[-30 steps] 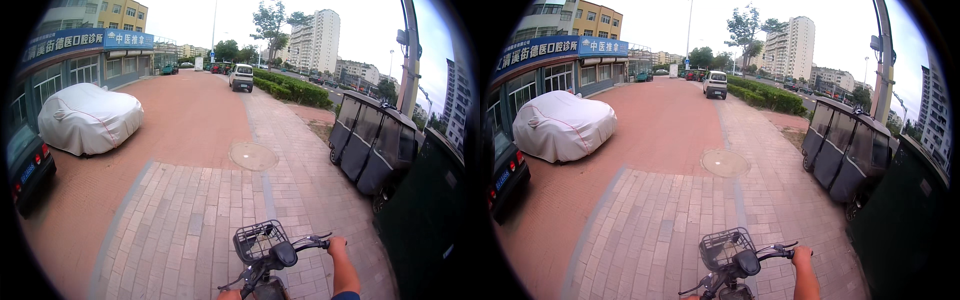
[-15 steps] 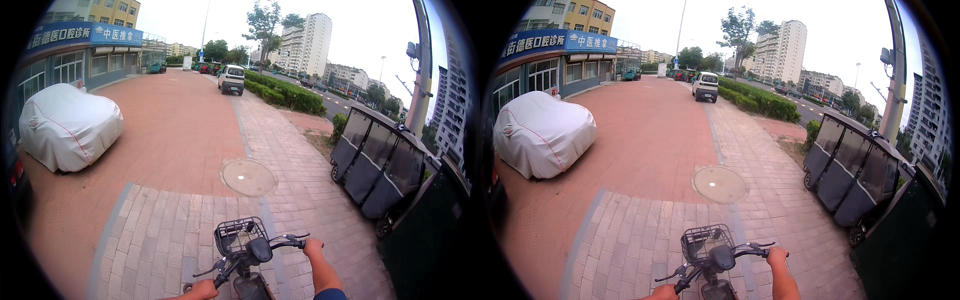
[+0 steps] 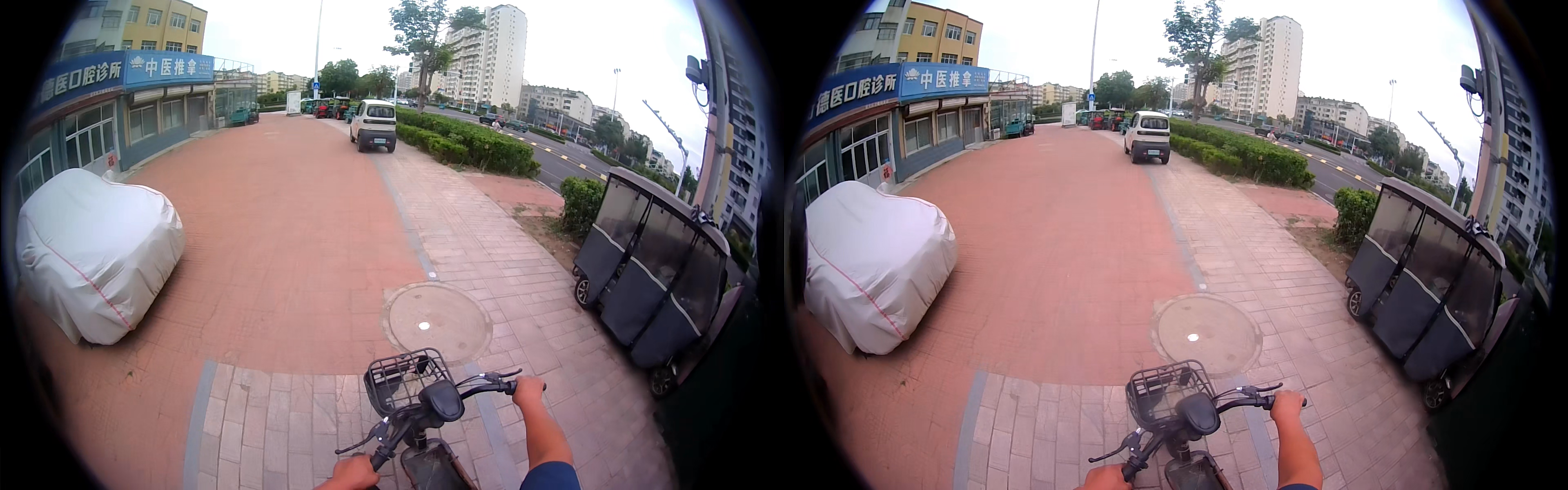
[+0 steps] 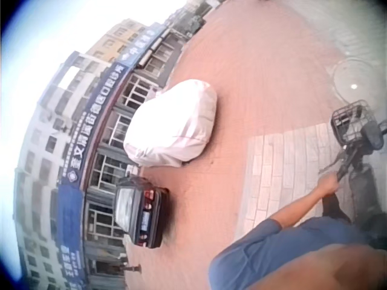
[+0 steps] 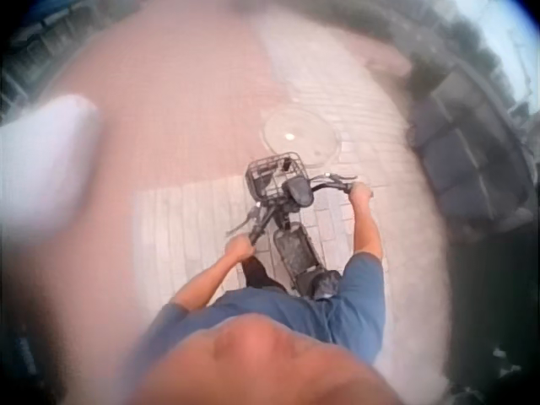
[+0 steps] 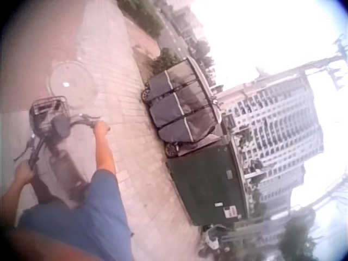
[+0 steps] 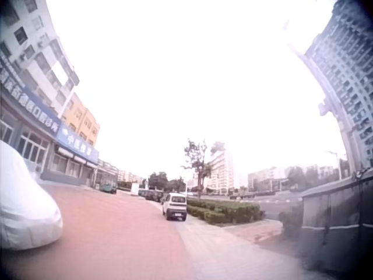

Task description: The person uses a screwdriver to loosen screws on the plastic casing under a motorcycle seat, pulls the seat up, and then rolls the motorcycle backward off a truck bed onto the sidewalk.

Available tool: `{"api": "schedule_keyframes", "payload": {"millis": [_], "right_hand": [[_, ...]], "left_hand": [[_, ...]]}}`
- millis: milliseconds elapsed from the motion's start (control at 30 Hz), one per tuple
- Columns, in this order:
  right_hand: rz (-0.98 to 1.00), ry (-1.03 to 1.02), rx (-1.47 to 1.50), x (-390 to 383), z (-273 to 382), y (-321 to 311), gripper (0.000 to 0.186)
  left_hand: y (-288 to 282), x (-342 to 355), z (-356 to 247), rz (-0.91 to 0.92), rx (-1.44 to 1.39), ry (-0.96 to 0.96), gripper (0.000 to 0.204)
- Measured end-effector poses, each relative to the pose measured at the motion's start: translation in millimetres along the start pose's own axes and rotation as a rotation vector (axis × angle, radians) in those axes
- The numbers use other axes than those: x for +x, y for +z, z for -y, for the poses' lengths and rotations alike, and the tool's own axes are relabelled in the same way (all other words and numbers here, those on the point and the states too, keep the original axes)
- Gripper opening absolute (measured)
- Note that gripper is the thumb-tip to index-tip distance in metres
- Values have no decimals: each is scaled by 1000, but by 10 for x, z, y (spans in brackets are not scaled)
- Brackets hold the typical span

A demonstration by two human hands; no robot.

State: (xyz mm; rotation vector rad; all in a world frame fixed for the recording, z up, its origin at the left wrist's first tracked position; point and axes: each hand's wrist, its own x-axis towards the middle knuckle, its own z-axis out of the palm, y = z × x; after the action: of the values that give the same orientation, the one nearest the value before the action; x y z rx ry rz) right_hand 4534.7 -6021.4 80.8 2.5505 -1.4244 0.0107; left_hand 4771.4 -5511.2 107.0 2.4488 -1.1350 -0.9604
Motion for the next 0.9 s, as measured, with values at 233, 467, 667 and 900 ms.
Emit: {"api": "schedule_keyframes", "payload": {"millis": [233,467,667,900], "right_hand": [[56,-12,-2,2354,1719,9,10],[-95,-212,40,4609,3871,-325,8],[-26,-152,16,6495,5376,-266,12],[31,-32,26,8478,6938,70,11]], "left_hand": [[-1580,2181,843,17,18,-73,41],[-3188,3910,1917,-118,-116,-160,39],[-4887,5505,2451,-104,-170,-149,36],[-6752,7892,3649,-23,-90,-61,34]]}}
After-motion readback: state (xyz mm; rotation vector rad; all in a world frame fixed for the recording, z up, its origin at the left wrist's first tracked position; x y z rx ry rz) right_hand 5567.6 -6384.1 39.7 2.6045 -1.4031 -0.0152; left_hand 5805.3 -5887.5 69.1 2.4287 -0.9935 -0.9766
